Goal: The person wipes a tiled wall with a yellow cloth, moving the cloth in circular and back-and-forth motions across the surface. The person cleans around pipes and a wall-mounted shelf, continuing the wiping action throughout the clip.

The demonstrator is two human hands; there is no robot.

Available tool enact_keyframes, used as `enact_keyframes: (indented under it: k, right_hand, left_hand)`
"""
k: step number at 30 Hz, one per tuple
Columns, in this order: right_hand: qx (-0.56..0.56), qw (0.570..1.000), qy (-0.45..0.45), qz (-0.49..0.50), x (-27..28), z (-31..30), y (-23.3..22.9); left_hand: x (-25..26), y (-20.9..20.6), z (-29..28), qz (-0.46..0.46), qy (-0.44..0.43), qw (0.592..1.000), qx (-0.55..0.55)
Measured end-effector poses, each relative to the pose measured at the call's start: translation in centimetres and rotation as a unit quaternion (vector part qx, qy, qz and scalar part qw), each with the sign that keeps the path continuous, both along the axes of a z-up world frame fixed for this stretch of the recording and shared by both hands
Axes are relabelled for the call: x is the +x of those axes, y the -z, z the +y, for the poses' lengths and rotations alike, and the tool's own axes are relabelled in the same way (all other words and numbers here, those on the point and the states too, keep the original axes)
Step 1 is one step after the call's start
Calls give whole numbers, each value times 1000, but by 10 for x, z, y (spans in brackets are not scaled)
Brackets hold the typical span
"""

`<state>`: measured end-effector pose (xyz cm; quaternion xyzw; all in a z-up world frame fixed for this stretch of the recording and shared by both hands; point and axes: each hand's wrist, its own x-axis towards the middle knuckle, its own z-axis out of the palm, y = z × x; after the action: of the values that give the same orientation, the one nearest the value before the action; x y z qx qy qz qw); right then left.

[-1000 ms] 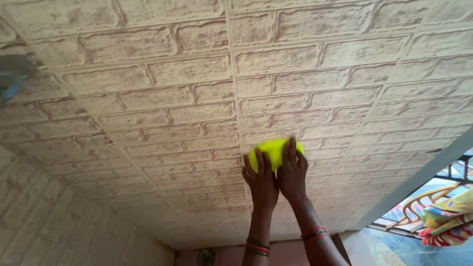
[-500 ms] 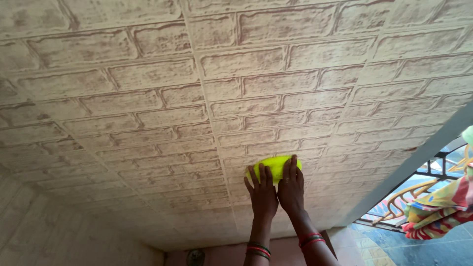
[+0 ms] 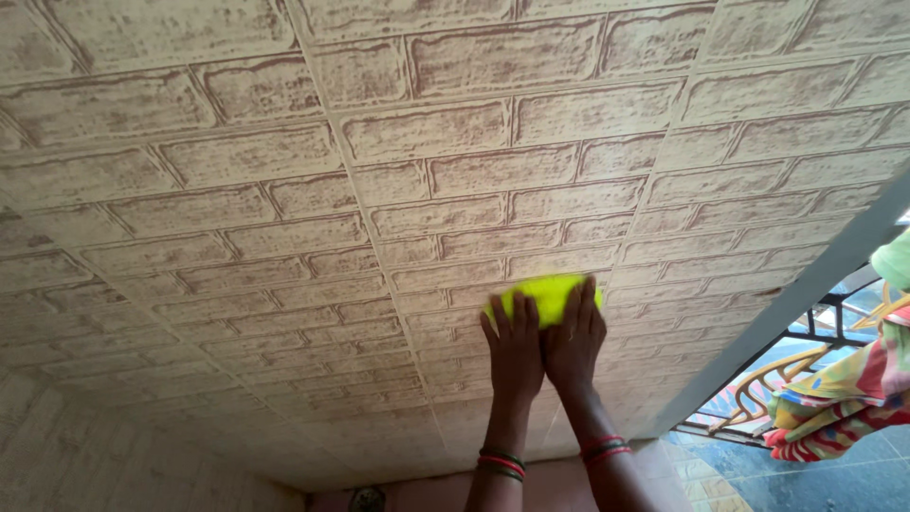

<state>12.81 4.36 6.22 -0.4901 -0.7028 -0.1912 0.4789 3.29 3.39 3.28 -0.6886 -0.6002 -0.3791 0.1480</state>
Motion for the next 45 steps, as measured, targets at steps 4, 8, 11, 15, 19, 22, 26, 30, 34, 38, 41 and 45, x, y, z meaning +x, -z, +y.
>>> enact_keyframes:
  k: [4,8,11,15,19,22,26,30,34,38,41,45]
  right_hand:
    - [-74,997,-2,7,12,-10,41]
    - [-63,997,-29,41,14,-1,8]
    - [6,993,-79,83,14,8,-36]
    - [26,995,-49,86,12,10,-52]
    - [2,997,10,74,7,-5,-17]
    - [-64,994,14,91,9,-12,-5]
    - [-20,996,-70,53,-8,-9,-25]
    - [13,990,-139,-10,-51,-4,-50]
    - [-80,979,-157,-98,-117,-23,-41]
    - [-125,939,-234,-220,-175,-50,-21]
    - [-87,929,-269,-237,-181,-52,-11]
    - [-119,938,-243,-218,-162,-34,-1]
  left_hand:
    - [10,39,-12,-3,24,998,-60]
    - [4,1,-5,-21,23,999,25]
    - [-1,-48,10,-41,32,996,71]
    - [2,-64,14,-33,32,996,75]
    - [9,-27,-2,-12,29,999,29]
    - [11,-15,-7,-11,24,999,24]
    - [-19,-35,-6,-51,10,998,29]
    - [-69,-44,-8,-45,-75,996,25]
    - [-117,-3,-21,-148,-101,977,112]
    - [-145,35,-29,-570,-16,801,183]
    - [-153,47,-31,-472,-76,865,151]
    - [-158,47,-34,-333,-87,930,131]
